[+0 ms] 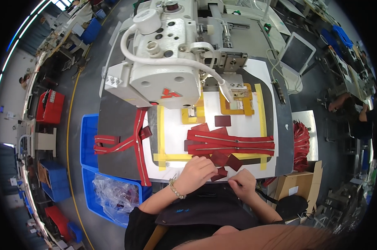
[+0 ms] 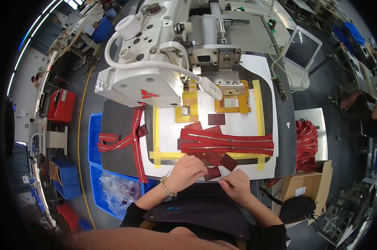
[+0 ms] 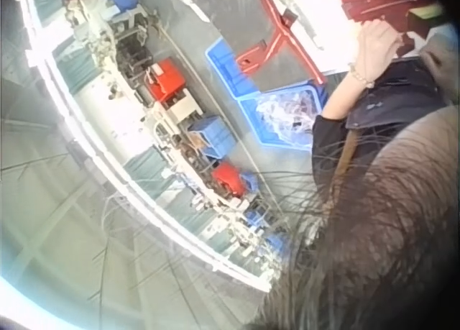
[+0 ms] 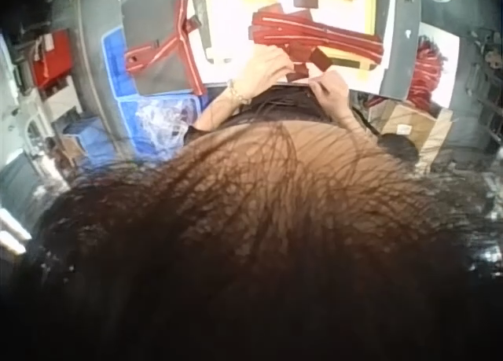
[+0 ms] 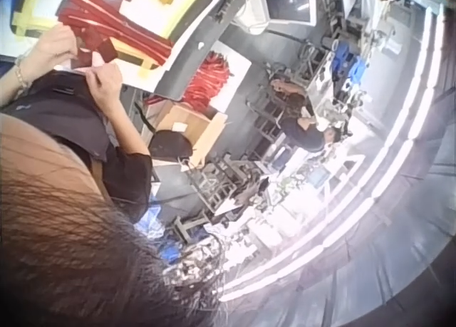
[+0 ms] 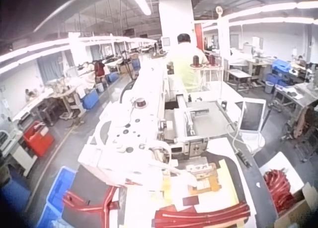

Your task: Operating an industrial sewing machine to join red leather pieces.

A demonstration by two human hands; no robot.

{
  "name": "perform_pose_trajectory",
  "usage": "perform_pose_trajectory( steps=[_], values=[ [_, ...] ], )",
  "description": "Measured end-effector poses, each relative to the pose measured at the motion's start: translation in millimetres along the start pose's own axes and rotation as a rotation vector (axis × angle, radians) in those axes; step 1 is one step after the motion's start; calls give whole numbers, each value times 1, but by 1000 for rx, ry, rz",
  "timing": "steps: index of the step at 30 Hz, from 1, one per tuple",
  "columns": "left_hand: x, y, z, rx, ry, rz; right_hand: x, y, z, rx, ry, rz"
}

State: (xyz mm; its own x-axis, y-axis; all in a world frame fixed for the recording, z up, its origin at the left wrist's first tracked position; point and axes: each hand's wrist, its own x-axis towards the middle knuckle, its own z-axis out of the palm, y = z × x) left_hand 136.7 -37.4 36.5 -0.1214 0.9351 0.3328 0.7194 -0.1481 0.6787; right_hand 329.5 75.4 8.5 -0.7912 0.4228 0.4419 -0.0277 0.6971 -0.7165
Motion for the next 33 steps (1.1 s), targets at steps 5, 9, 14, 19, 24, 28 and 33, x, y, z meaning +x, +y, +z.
perform_pose_trajectory(
  steps=[5, 9, 14, 19, 24, 28, 33],
  values=[
    [-13, 6, -14, -105, 57, 302, 15, -8, -3, 1112, -190, 888],
    [-14, 5, -15, 78, 95, 488, 28, -8, 7, 1217, -375, 889],
    [-22, 9, -15, 35, 143, 203, 32, -12, 19, 1258, -153, 868],
    [-24, 17, -2, -251, 282, -98, 29, -28, 46, 1119, 129, 747],
    [-25, 12, 0, -600, 380, -369, 36, -31, 45, 866, 111, 587],
    [-21, 2, 0, -682, 480, -349, 49, -31, 41, 857, 2, 584],
    [-19, -2, 4, -720, 505, -381, 54, -30, 42, 884, -58, 652]
  ],
)
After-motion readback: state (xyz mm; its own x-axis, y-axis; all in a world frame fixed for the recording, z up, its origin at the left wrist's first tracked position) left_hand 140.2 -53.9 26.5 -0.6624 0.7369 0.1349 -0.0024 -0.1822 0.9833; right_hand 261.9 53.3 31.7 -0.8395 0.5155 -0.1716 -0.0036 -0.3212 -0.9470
